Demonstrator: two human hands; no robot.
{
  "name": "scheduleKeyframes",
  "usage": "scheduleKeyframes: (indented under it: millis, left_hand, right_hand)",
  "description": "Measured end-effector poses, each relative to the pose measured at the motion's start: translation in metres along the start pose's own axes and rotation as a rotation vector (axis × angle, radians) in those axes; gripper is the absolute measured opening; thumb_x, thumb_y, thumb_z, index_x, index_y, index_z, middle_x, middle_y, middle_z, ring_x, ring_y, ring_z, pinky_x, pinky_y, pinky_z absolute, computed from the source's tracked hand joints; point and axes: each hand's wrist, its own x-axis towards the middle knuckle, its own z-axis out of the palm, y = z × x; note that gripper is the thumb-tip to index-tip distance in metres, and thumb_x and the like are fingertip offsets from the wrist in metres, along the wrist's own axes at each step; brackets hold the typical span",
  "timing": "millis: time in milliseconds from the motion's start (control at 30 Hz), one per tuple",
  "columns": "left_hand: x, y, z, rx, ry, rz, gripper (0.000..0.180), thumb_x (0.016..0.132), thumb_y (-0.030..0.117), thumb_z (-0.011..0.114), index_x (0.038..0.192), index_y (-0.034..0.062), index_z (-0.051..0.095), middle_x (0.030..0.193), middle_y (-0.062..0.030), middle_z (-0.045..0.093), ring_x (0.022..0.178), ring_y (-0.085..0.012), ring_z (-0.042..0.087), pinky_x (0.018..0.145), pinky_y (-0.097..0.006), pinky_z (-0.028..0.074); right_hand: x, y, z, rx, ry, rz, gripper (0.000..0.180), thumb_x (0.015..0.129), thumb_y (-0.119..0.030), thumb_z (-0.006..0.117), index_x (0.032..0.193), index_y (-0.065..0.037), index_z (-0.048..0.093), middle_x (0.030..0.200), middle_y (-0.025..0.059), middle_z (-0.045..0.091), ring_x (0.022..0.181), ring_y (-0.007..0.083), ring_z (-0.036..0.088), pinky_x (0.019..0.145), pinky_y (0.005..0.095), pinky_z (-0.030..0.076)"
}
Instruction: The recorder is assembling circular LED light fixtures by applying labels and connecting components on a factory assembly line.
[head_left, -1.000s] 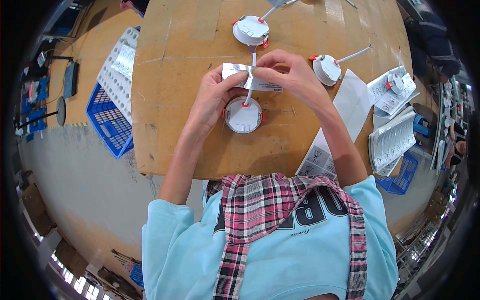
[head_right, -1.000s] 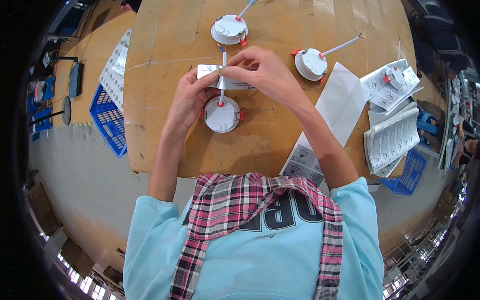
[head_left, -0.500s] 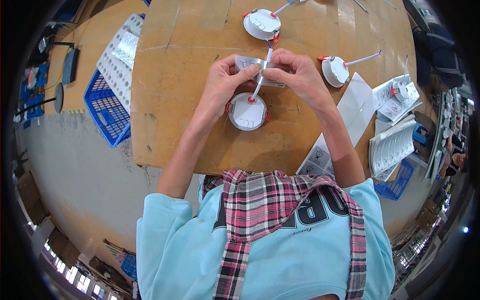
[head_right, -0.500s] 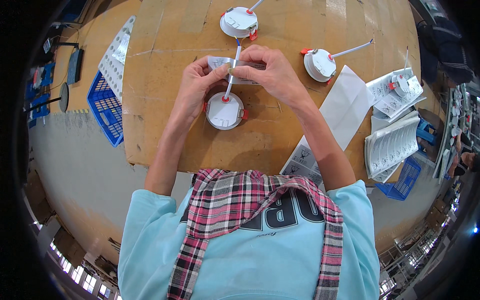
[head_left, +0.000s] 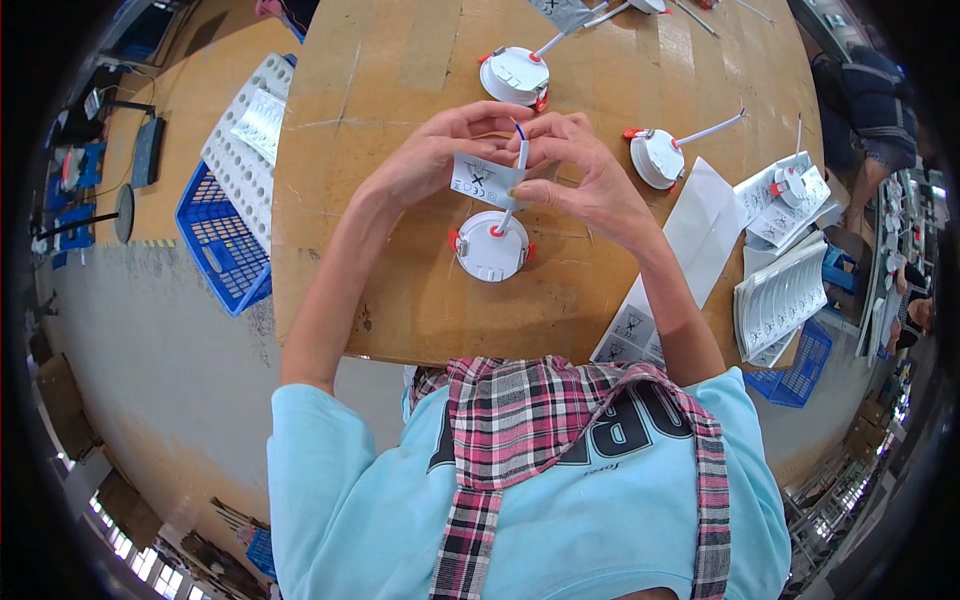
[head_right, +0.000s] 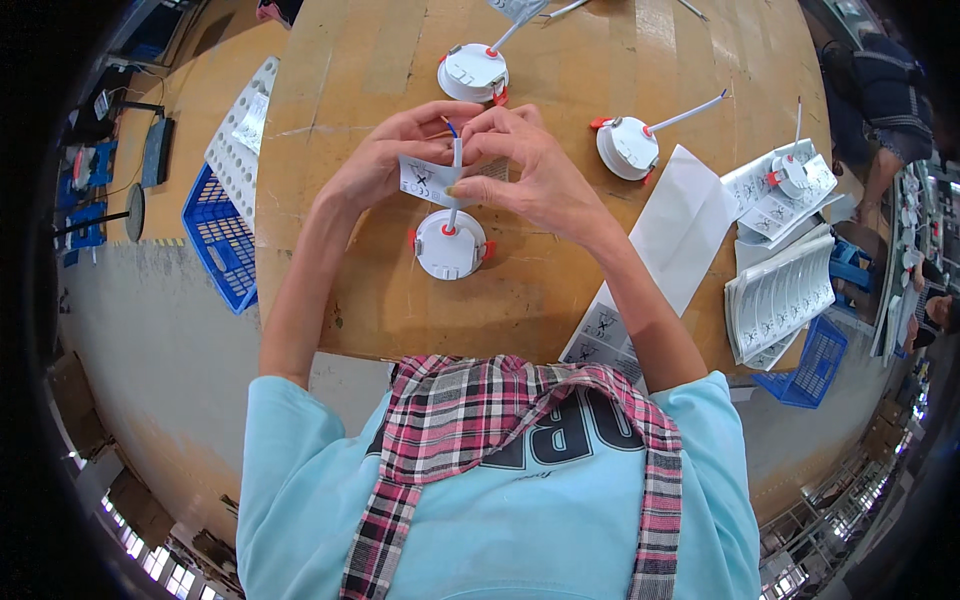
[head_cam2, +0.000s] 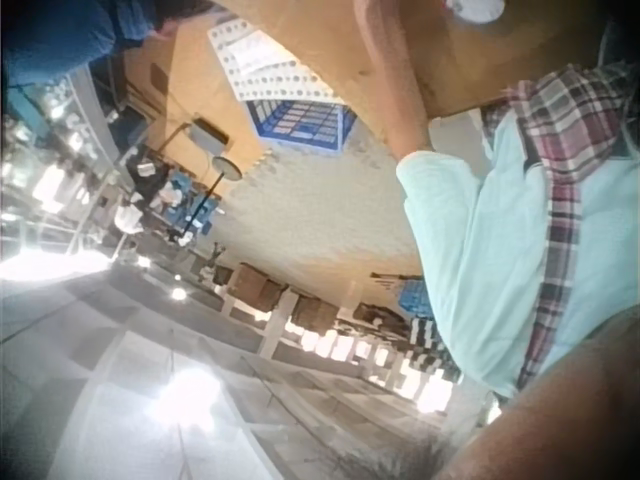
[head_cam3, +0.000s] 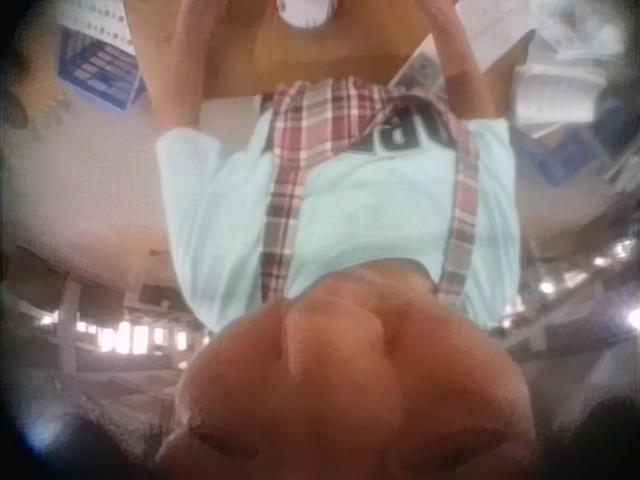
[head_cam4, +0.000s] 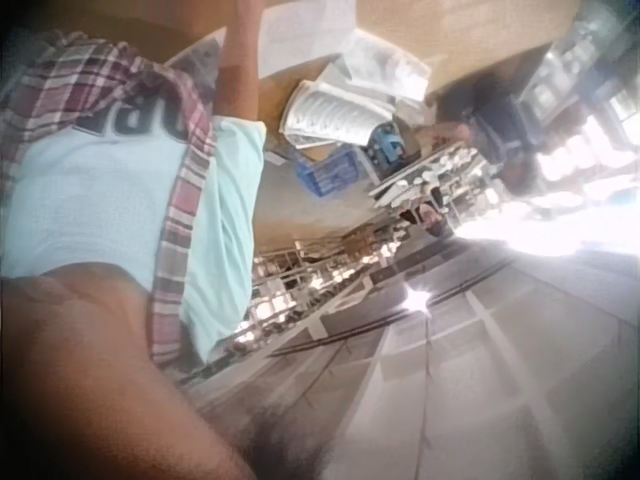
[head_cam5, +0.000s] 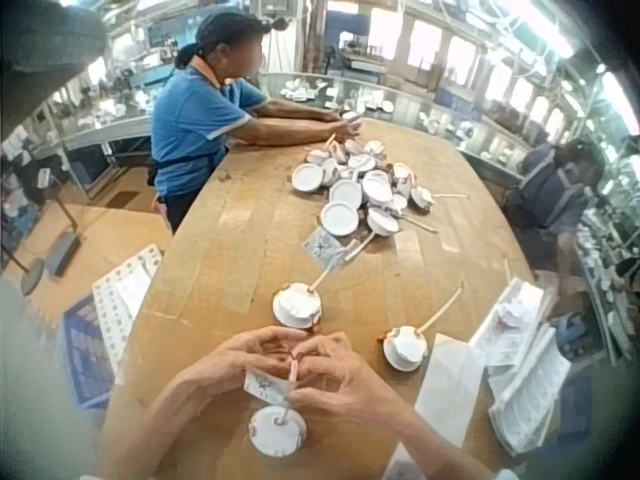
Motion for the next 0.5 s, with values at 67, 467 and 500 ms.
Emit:
scheduleKeyframes:
  millis: [67, 467, 500]
  left_hand:
    - [0.009, 0.002, 0.001, -0.024, -0.095, -0.057, 0.047, 0.086, 0.004, 0.056, 0.130, -0.0022, 0.043, 0.115, -0.0119, 0.058, 0.105, -0.0165, 0.059, 0.093, -0.029, 0.048]
    - [0.026, -0.015, -0.007, -0.064, -0.227, -0.354, 0.038, 0.073, 0.003, 0.064, 0.110, 0.0019, 0.054, 0.098, -0.0064, 0.061, 0.088, -0.0133, 0.061, 0.079, -0.027, 0.052]
    - [0.029, -0.012, -0.003, -0.062, -0.232, -0.355, 0.038, 0.073, 0.003, 0.064, 0.110, 0.0019, 0.054, 0.098, -0.0064, 0.061, 0.088, -0.0133, 0.061, 0.079, -0.027, 0.052]
  right_hand:
    - [-0.001, 0.001, -0.001, -0.055, 0.023, -0.018, 0.020, 0.073, -0.020, 0.075, 0.086, -0.008, 0.066, 0.109, 0.0005, 0.054, 0.110, 0.0230, 0.040, 0.094, 0.0357, 0.037]
    - [-0.005, -0.003, 0.001, 0.032, 0.044, -0.005, 0.020, 0.074, -0.022, 0.075, 0.082, -0.006, 0.065, 0.110, 0.0022, 0.055, 0.111, 0.0239, 0.038, 0.091, 0.0366, 0.038]
    - [-0.006, -0.003, 0.000, 0.030, 0.048, -0.003, 0.020, 0.074, -0.022, 0.075, 0.082, -0.006, 0.065, 0.110, 0.0022, 0.055, 0.111, 0.0239, 0.038, 0.091, 0.0366, 0.038]
